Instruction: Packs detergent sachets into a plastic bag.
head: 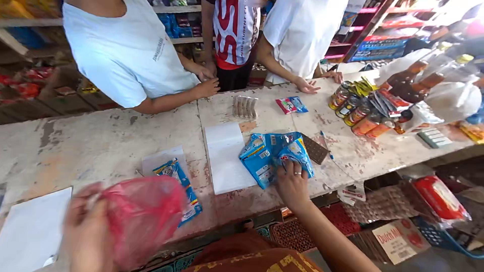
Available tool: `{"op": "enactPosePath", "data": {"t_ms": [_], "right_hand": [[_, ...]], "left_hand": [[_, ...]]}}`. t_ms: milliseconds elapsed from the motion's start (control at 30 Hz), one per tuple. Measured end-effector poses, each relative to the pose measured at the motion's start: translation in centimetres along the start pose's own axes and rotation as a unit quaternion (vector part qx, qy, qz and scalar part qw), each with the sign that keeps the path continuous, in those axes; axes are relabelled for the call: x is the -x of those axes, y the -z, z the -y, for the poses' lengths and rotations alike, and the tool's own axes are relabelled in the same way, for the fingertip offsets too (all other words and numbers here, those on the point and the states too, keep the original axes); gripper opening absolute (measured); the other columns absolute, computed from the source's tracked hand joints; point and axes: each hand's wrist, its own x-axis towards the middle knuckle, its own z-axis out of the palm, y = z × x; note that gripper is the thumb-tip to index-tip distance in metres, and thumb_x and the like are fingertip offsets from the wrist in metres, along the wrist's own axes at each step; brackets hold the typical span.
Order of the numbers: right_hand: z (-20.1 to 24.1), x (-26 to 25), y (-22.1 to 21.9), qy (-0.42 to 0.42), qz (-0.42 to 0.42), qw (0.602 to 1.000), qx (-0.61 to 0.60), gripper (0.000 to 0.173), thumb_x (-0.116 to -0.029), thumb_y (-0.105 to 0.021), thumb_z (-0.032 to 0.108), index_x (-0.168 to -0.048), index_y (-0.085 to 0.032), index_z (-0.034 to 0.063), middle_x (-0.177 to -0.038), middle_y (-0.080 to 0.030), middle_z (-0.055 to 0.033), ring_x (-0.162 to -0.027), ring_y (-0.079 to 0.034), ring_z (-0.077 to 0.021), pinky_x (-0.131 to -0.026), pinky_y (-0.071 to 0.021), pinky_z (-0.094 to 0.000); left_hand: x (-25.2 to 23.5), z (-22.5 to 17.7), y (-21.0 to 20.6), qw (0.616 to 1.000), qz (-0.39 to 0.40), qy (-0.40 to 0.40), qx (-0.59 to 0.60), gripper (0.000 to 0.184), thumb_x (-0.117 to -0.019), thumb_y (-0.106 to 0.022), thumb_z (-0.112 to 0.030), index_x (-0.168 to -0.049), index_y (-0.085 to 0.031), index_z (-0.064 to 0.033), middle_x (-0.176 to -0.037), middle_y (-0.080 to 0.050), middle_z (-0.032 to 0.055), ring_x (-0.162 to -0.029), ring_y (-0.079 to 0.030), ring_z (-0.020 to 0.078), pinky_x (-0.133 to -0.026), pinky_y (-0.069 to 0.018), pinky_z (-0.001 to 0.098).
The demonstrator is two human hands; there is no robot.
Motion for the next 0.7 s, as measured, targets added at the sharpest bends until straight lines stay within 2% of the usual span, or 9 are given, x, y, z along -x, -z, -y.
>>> {"op": "enactPosePath", "data": {"t_ms": [33, 100, 200, 267, 367, 467, 533, 633, 700], "right_hand": [[-1.5, 0.2, -0.4, -0.035, 0.008, 0.999, 0.013, 0.050, -0.0874, -0.077, 0.021, -0.132, -0.065, 0.0012, -0.143, -0.052, -0.0339, -0.133, -0.048, -0.0577, -0.096, -0.0427, -0.0754], [-3.7, 0.1, -0.7, -0.103, 0.071, 0.992, -0.022, 0.066, -0.0925, -0.072, 0.037, -0.146, -0.053, 0.0032, -0.151, -0.043, -0.0353, -0.136, -0.043, -0.0572, -0.101, -0.0430, -0.0706], [-5.9, -0.2, -2.0, -0.139, 0.075, 0.986, -0.052, 0.065, -0.0993, -0.057, 0.045, -0.146, -0.052, -0.0003, -0.146, -0.051, -0.0322, -0.133, -0.051, -0.0517, -0.104, -0.0466, -0.0615], [-5.9, -0.6, -1.9, -0.143, 0.085, 0.986, -0.027, 0.057, -0.1038, -0.049, 0.038, -0.143, -0.055, -0.0015, -0.144, -0.055, -0.0288, -0.133, -0.053, -0.0483, -0.104, -0.0470, -0.0596], [-5.3, -1.6, -0.1, -0.155, 0.134, 0.979, -0.022, 0.046, -0.1058, -0.049, 0.028, -0.139, -0.058, -0.0020, -0.140, -0.059, -0.0272, -0.127, -0.058, -0.0471, -0.100, -0.0481, -0.0627], [-6.9, -2.2, 1.4, -0.162, 0.133, 0.973, -0.096, 0.034, -0.1038, -0.051, 0.020, -0.125, -0.067, -0.0005, -0.123, -0.069, -0.0257, -0.116, -0.066, -0.0444, -0.097, -0.0495, -0.0642], [-8.8, -1.9, 2.2, -0.161, 0.094, 0.960, -0.211, 0.029, -0.1021, -0.053, 0.017, -0.113, -0.070, -0.0035, -0.106, -0.072, -0.0238, -0.102, -0.069, -0.0382, -0.092, -0.0521, -0.0590], [-9.9, -1.0, 4.4, -0.202, -0.017, 0.859, -0.471, 0.016, -0.1000, -0.057, 0.009, -0.101, -0.069, -0.0027, -0.088, -0.071, -0.0094, -0.077, -0.070, -0.0159, -0.073, -0.0615, -0.0356], [-9.5, -0.7, 7.7, -0.212, -0.081, 0.770, -0.596, 0.014, -0.1011, -0.052, 0.003, -0.098, -0.066, 0.0013, -0.083, -0.071, -0.0032, -0.072, -0.070, -0.0114, -0.067, -0.0624, -0.0309]], "left_hand": [[-1.5, 0.2, 0.8, 0.995, -0.029, -0.075, -0.051, 0.046, -0.0954, -0.054, -0.004, -0.139, -0.046, 0.0098, -0.141, -0.052, 0.0149, -0.118, -0.056, 0.0072, -0.098, -0.0490, 0.0223], [-4.0, 0.5, 0.4, 0.960, -0.028, -0.244, -0.139, 0.047, -0.0944, -0.054, -0.009, -0.134, -0.051, 0.0158, -0.144, -0.047, 0.0336, -0.134, -0.051, 0.0326, -0.110, -0.0447, 0.0382], [-2.6, -2.4, -7.1, 0.907, 0.136, -0.323, -0.235, 0.038, -0.1011, -0.052, -0.022, -0.123, -0.066, 0.0062, -0.131, -0.062, 0.0297, -0.126, -0.058, 0.0424, -0.108, -0.0437, 0.0553], [-0.3, -3.3, -14.4, 0.870, 0.292, -0.278, -0.284, 0.039, -0.1050, -0.051, -0.030, -0.123, -0.070, -0.0019, -0.129, -0.068, 0.0202, -0.124, -0.062, 0.0374, -0.107, -0.0450, 0.0582], [2.3, -2.8, -23.8, 0.797, 0.471, -0.186, -0.329, 0.051, -0.1077, -0.046, -0.043, -0.139, -0.061, -0.0057, -0.142, -0.061, 0.0165, -0.138, -0.051, 0.0354, -0.118, -0.0328, 0.0552], [4.0, -2.1, -29.0, 0.770, 0.497, -0.135, -0.378, 0.075, -0.0981, -0.057, -0.059, -0.148, -0.051, -0.0042, -0.145, -0.055, 0.0215, -0.139, -0.047, 0.0409, -0.114, -0.0381, 0.0569], [4.2, -2.5, -30.2, 0.763, 0.513, -0.078, -0.386, 0.074, -0.0934, -0.067, -0.056, -0.143, -0.053, -0.0029, -0.137, -0.060, 0.0230, -0.131, -0.055, 0.0407, -0.108, -0.0438, 0.0583], [2.6, -2.1, -29.7, 0.805, 0.538, -0.010, -0.250, 0.049, -0.0971, -0.069, -0.038, -0.125, -0.064, 0.0021, -0.117, -0.068, 0.0231, -0.112, -0.066, 0.0352, -0.101, -0.0493, 0.0556], [1.6, -3.4, -27.9, 0.859, 0.498, -0.004, -0.116, 0.035, -0.1003, -0.066, -0.029, -0.119, -0.067, 0.0008, -0.111, -0.070, 0.0170, -0.103, -0.068, 0.0239, -0.096, -0.0540, 0.0456]]}}
